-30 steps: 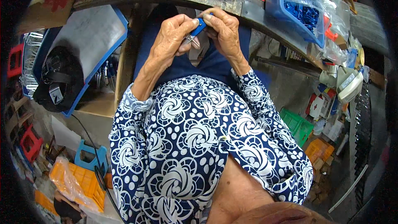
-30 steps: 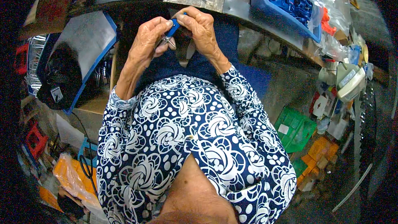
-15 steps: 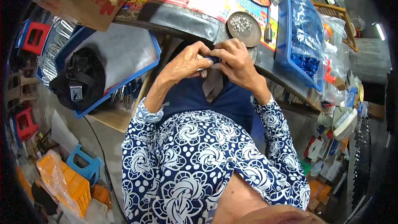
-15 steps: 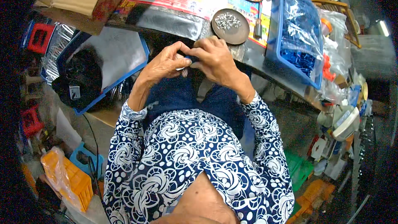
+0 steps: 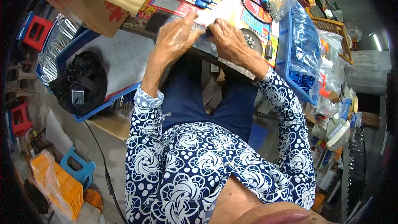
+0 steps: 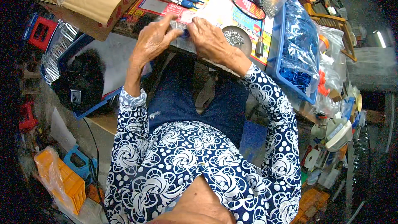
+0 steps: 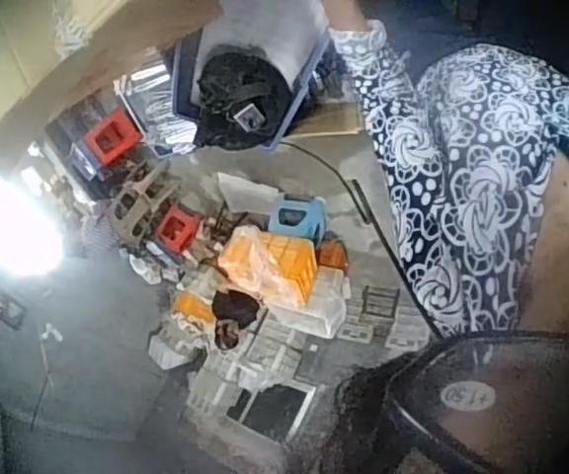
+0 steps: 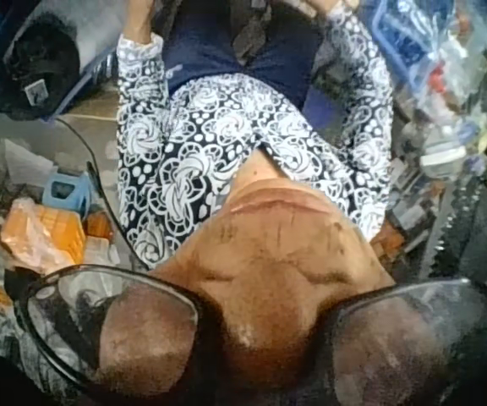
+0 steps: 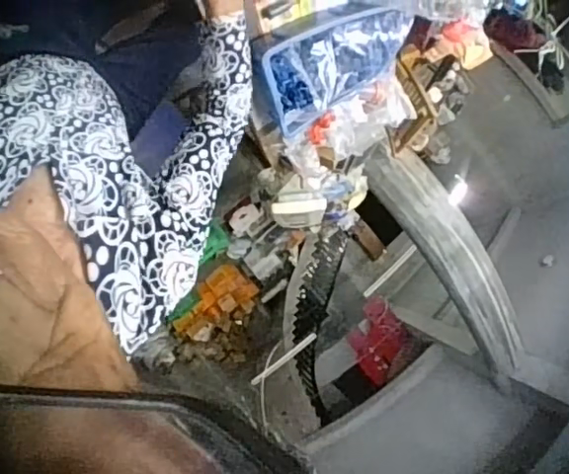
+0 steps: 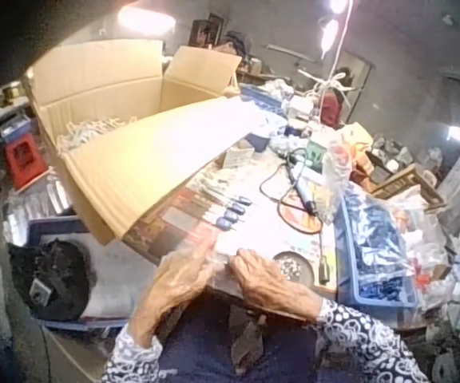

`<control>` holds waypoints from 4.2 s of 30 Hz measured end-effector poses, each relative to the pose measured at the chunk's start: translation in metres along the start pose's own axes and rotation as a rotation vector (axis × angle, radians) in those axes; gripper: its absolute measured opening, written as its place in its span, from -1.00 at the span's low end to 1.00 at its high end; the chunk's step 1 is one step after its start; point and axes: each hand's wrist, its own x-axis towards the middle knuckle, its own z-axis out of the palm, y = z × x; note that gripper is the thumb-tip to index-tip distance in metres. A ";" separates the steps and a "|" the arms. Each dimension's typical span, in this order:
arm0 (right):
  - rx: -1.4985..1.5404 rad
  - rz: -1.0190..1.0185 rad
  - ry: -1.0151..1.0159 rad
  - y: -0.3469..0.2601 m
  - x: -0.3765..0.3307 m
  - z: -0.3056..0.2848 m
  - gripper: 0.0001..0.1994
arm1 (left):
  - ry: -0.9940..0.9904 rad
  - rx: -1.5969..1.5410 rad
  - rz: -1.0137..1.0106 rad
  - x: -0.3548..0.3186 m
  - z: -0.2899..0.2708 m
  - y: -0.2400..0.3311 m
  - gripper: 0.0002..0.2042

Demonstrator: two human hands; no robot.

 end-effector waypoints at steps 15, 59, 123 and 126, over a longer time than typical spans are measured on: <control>0.104 0.342 0.038 0.052 0.041 0.060 -0.73 | 0.405 0.020 0.019 -0.048 0.011 -0.018 -0.71; 0.189 0.363 0.200 0.054 0.072 -0.071 -0.81 | 1.481 -0.358 0.795 -0.112 -0.115 0.112 -0.73; 0.135 -0.414 0.216 0.010 0.272 -0.146 -0.90 | 0.176 -0.229 0.121 -0.110 -0.065 0.031 -0.81; 0.176 -0.394 0.217 0.009 0.273 -0.147 -0.90 | 0.151 -0.229 0.095 -0.111 -0.061 0.032 -0.83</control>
